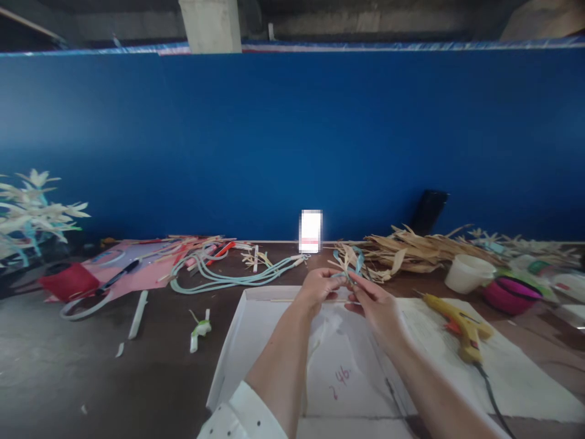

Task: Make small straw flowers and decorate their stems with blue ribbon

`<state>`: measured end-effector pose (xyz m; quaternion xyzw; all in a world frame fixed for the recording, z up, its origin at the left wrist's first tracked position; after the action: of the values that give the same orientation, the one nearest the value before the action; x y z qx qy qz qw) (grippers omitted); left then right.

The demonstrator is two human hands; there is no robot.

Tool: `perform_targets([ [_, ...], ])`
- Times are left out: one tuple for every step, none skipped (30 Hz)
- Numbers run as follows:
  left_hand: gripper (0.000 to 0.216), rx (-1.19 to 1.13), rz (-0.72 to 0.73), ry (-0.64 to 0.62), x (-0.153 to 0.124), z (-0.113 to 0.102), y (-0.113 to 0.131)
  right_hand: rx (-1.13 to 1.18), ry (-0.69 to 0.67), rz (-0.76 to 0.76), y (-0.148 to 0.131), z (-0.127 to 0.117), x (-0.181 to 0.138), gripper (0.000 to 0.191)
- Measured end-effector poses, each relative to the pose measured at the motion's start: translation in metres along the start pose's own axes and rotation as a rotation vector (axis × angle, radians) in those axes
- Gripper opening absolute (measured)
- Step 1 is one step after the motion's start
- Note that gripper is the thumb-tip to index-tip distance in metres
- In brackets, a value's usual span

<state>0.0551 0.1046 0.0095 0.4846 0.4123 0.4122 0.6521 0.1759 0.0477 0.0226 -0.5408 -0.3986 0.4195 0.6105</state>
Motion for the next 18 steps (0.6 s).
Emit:
perform_targets([
  [0.04, 0.004, 0.0, -0.004, 0.0001, 0.0003, -0.0004, -0.001, 0.004, 0.0, -0.0005, -0.0001, -0.0001, 0.041],
  [0.04, 0.006, 0.0, -0.009, 0.0002, 0.0008, -0.0006, -0.003, 0.007, -0.002, -0.0007, -0.0004, 0.0001, 0.041],
  [0.039, 0.008, 0.003, -0.013, 0.0002, 0.0011, -0.0006, -0.005, 0.011, -0.004, -0.0006, -0.001, 0.0005, 0.041],
  [0.039, 0.01, 0.005, -0.018, 0.0001, 0.0015, -0.0004, -0.009, 0.016, -0.009, -0.0003, -0.0017, 0.0011, 0.041],
  [0.038, 0.015, 0.008, -0.022, -0.0001, 0.002, 0.0, -0.014, 0.017, -0.013, 0.0002, -0.0022, 0.0018, 0.041],
  [0.037, 0.021, 0.011, -0.028, -0.0004, 0.0026, 0.0008, -0.021, 0.016, -0.018, 0.0009, -0.0025, 0.0027, 0.041],
  [0.036, 0.029, 0.017, -0.036, -0.0009, 0.0036, 0.0019, -0.028, 0.015, -0.024, 0.0016, -0.0028, 0.0035, 0.042],
  [0.036, 0.038, 0.023, -0.043, -0.0015, 0.0046, 0.0032, -0.036, 0.016, -0.029, 0.0024, -0.0032, 0.0043, 0.042],
  [0.036, 0.048, 0.028, -0.047, -0.0022, 0.0055, 0.0045, -0.044, 0.019, -0.036, 0.003, -0.0039, 0.005, 0.042],
  [0.036, 0.057, 0.032, -0.046, -0.0029, 0.006, 0.0056, -0.052, 0.023, -0.041, 0.0036, -0.0046, 0.0055, 0.042],
  [0.036, 0.064, 0.034, -0.042, -0.0035, 0.0063, 0.0064, -0.059, 0.027, -0.046, 0.0042, -0.0054, 0.006, 0.042],
  [0.036, 0.069, 0.036, -0.037, -0.004, 0.0065, 0.0071, -0.064, 0.031, -0.051, 0.0048, -0.0062, 0.0065, 0.042],
  [0.036, 0.072, 0.037, -0.031, -0.0043, 0.0065, 0.0075, -0.068, 0.03, -0.055, 0.0054, -0.0066, 0.0068, 0.042],
  [0.036, 0.072, 0.039, -0.026, -0.0045, 0.0065, 0.0078, -0.068, 0.026, -0.06, 0.0057, -0.0066, 0.0071, 0.042],
  [0.036, 0.072, 0.041, -0.024, -0.0045, 0.0067, 0.008, -0.066, 0.021, -0.066, 0.0058, -0.0065, 0.0074, 0.044],
  [0.036, 0.074, 0.043, -0.024, -0.0045, 0.0069, 0.008, -0.06, 0.018, -0.071, 0.0056, -0.0066, 0.0075, 0.045],
  [0.036, 0.076, 0.043, -0.022, -0.0043, 0.0066, 0.0077, -0.05, 0.016, -0.076, 0.0052, -0.0066, 0.0077, 0.047],
  [0.037, 0.08, 0.042, -0.019, -0.004, 0.0062, 0.0073, -0.039, 0.015, -0.078, 0.0049, -0.0065, 0.0077, 0.048],
])
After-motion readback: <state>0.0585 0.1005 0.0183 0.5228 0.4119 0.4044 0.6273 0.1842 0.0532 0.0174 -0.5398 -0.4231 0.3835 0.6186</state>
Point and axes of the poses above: each hand's wrist, its own x-axis towards the middle knuckle, its own z-axis out of the palm, y = z × x, the point moved 10 cm from there along x, towards the middle knuckle
